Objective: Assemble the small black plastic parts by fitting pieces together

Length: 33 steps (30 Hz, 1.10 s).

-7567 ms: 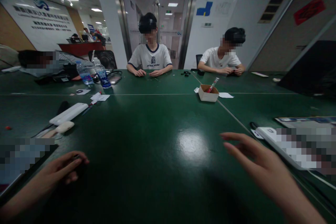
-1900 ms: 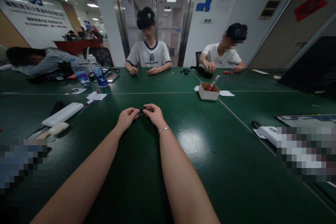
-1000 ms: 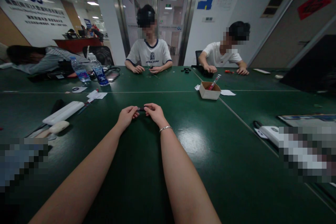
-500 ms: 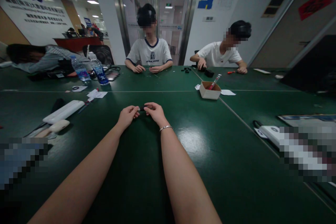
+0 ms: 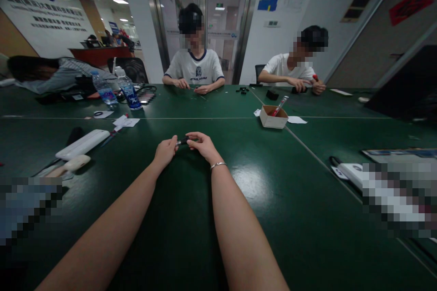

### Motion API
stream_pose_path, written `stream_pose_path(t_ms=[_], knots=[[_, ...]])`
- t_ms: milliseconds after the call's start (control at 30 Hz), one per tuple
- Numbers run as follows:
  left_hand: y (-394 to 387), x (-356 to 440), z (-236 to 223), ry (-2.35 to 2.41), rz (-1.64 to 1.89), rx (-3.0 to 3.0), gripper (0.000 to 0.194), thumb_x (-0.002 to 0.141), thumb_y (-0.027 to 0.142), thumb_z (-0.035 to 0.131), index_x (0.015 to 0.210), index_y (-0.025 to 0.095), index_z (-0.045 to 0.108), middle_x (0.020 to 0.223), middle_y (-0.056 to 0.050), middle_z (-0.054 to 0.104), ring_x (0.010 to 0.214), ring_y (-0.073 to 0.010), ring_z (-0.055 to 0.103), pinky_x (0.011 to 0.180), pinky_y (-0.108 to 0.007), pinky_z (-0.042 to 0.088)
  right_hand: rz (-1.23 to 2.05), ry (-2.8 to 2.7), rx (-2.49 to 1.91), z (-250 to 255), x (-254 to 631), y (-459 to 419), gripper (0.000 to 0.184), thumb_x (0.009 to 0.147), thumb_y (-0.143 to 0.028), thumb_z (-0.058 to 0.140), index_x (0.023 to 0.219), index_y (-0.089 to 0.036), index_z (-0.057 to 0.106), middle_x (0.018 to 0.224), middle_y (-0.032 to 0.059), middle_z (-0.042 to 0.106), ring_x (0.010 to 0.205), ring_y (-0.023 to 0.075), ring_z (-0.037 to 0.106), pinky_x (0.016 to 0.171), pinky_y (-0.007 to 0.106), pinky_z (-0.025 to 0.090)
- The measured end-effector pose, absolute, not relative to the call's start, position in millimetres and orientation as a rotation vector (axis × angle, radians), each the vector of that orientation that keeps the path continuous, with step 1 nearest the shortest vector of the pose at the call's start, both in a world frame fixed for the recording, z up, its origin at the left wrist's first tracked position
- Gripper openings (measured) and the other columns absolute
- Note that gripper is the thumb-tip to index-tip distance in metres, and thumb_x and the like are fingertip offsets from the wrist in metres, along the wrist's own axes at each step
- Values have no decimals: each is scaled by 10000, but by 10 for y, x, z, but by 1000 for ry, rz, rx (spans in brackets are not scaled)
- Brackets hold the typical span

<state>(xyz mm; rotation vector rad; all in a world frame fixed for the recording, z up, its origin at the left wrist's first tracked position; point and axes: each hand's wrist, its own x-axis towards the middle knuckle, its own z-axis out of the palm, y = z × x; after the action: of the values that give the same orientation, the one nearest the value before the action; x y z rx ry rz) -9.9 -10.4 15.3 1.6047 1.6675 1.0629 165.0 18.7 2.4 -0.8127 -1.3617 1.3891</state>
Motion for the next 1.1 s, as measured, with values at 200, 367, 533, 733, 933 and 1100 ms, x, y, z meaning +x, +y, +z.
stream_pose_path(t_ms=[200, 367, 533, 733, 933, 1100], knots=[[-135, -70, 199, 1654, 1033, 1606, 532, 916, 555, 323, 554, 214, 511, 524, -8, 510, 498, -166, 464, 546, -299, 308, 1448, -1292, -836, 30, 1629, 195, 407, 611, -413, 851, 894, -158, 706, 713, -2, 664, 566, 81, 578, 590, 223, 511], [-164, -50, 197, 1577, 1108, 1683, 430, 917, 510, 373, 659, 215, 550, 600, -3, 549, 569, -169, 500, 573, -289, 329, 1443, -1216, -881, 27, 1602, 212, 463, 588, -483, 857, 847, -146, 674, 603, -11, 645, 503, 84, 562, 533, 214, 487], [-129, -52, 148, 1526, 1142, 1733, 310, 914, 437, 423, 742, 218, 561, 683, -8, 569, 655, -176, 532, 626, -291, 369, 1448, -1179, -887, 32, 1601, 214, 484, 571, -493, 864, 843, -146, 664, 618, 3, 664, 494, 77, 564, 520, 203, 489], [-73, -42, 97, 1365, 1308, 1762, 184, 794, 243, 613, 972, 207, 582, 1031, -56, 631, 934, -188, 594, 805, -309, 458, 1438, -1150, -895, 11, 1603, 229, 435, 627, -494, 839, 814, -147, 656, 604, 2, 647, 493, 81, 566, 516, 204, 490], [-33, -56, 34, 1320, 1270, 1525, 340, 902, 434, 473, 1136, 197, 544, 833, -26, 608, 669, -142, 555, 636, -282, 445, 1455, -1160, -897, 17, 1607, 226, 431, 628, -475, 846, 832, -143, 662, 614, 8, 656, 506, 84, 574, 523, 201, 501], [-26, -48, 49, 1379, 1281, 1654, 262, 826, 277, 573, 1079, 215, 595, 922, -33, 573, 812, -158, 575, 768, -306, 472, 1446, -1161, -903, 28, 1616, 216, 386, 648, -445, 843, 824, -150, 668, 620, 5, 654, 505, 86, 574, 521, 209, 505]])
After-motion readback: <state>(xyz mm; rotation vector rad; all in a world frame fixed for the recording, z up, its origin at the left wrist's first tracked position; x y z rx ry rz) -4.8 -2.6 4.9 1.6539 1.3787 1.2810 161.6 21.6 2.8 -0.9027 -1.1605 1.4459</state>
